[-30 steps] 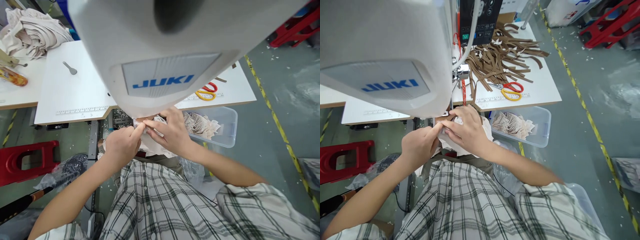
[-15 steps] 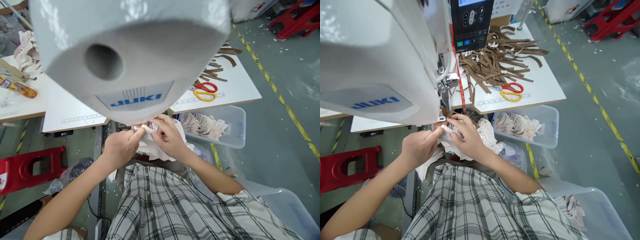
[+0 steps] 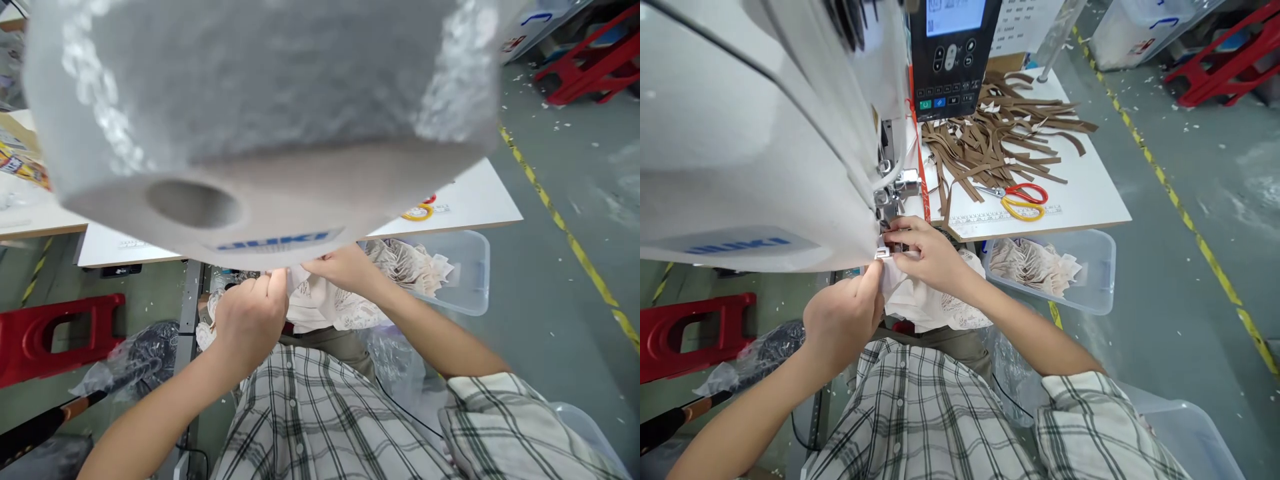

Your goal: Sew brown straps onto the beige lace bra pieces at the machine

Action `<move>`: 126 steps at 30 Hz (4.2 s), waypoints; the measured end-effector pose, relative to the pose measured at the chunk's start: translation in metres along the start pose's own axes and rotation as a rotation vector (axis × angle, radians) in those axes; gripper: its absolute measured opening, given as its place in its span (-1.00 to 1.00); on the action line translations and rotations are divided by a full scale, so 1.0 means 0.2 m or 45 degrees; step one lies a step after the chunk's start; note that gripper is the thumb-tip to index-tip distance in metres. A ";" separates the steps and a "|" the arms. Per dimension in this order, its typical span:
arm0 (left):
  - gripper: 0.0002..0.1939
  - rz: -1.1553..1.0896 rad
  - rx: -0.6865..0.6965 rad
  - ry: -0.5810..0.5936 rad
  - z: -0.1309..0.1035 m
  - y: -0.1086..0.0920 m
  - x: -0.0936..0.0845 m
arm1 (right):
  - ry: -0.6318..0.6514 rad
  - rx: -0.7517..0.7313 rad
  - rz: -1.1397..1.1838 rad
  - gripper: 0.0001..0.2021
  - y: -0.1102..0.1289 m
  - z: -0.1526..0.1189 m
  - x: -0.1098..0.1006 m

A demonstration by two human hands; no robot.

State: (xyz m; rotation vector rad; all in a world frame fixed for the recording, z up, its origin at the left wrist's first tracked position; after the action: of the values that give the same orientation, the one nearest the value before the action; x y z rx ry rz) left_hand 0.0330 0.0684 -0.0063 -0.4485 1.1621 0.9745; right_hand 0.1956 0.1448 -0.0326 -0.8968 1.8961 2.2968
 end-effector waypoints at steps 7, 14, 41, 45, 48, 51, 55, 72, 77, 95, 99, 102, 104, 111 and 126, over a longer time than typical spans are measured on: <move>-0.81 -0.018 -0.026 0.014 0.00 -0.01 -0.01 | 0.017 0.001 0.107 -0.76 0.00 0.03 -0.02; -0.78 0.061 -0.021 0.068 0.01 -0.03 -0.02 | -0.016 -0.005 0.157 -0.73 -0.03 0.01 -0.01; -0.62 -1.076 -0.810 0.265 -0.15 0.16 0.03 | -0.157 0.159 0.021 -0.70 -0.17 -0.15 0.07; -0.59 -1.505 -0.631 0.649 -0.17 0.21 0.08 | -0.031 0.177 -0.110 -0.72 -0.10 -0.32 0.09; -0.61 -1.912 -0.464 0.740 -0.20 0.17 0.09 | 0.184 0.185 0.049 -0.69 0.03 -0.47 0.13; -0.64 -2.180 -0.550 0.689 -0.26 0.11 0.07 | 0.366 0.131 0.186 -0.64 0.14 -0.53 0.19; -0.67 -1.872 -0.898 0.424 -0.39 0.18 -0.04 | 0.461 0.067 0.296 -0.61 0.15 -0.42 0.36; -0.61 -1.922 -1.267 0.273 -0.54 0.02 0.37 | -0.253 -0.099 -0.098 -0.86 -0.23 -0.42 0.71; -0.67 -1.651 -1.163 0.138 -0.50 -0.01 0.31 | -0.326 -0.147 -0.230 -0.87 -0.21 -0.46 0.60; -0.63 -1.546 -1.149 0.262 -0.39 -0.06 0.29 | -0.075 -0.342 -0.404 -0.75 -0.24 -0.41 0.49; -0.60 -1.364 -0.944 0.357 -0.37 0.00 0.30 | 0.005 0.067 -0.767 -0.67 -0.49 -0.28 0.01; -0.57 -1.309 -0.849 0.393 -0.39 0.03 0.31 | -0.151 0.441 -1.015 -0.62 -0.63 -0.15 -0.51; -0.53 -1.325 -0.824 0.461 -0.41 0.03 0.33 | -0.204 0.474 -1.089 -0.67 -0.65 -0.08 -0.77; -0.48 -1.631 -1.085 0.436 -0.41 0.02 0.31 | -0.208 0.457 -1.098 -0.78 -0.64 -0.16 -0.88; -0.70 -2.343 -1.306 0.299 -0.37 -0.02 0.25 | 0.012 -0.039 -0.648 -0.62 -0.08 -0.84 0.11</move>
State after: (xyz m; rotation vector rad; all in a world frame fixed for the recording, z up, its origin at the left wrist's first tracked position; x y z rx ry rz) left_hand -0.0008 0.0326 -0.0806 -1.9811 -0.0339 -0.2792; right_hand 0.2506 -0.0110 -0.0716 -1.2229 1.4200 2.0152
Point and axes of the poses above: each hand's wrist, its own z-axis towards the middle knuckle, its own x-axis out of the palm, y = z × x, the point moved 2 cm from there along z, towards the middle knuckle, and after that the axes turned 5 degrees about x, right-handed, at the moved point
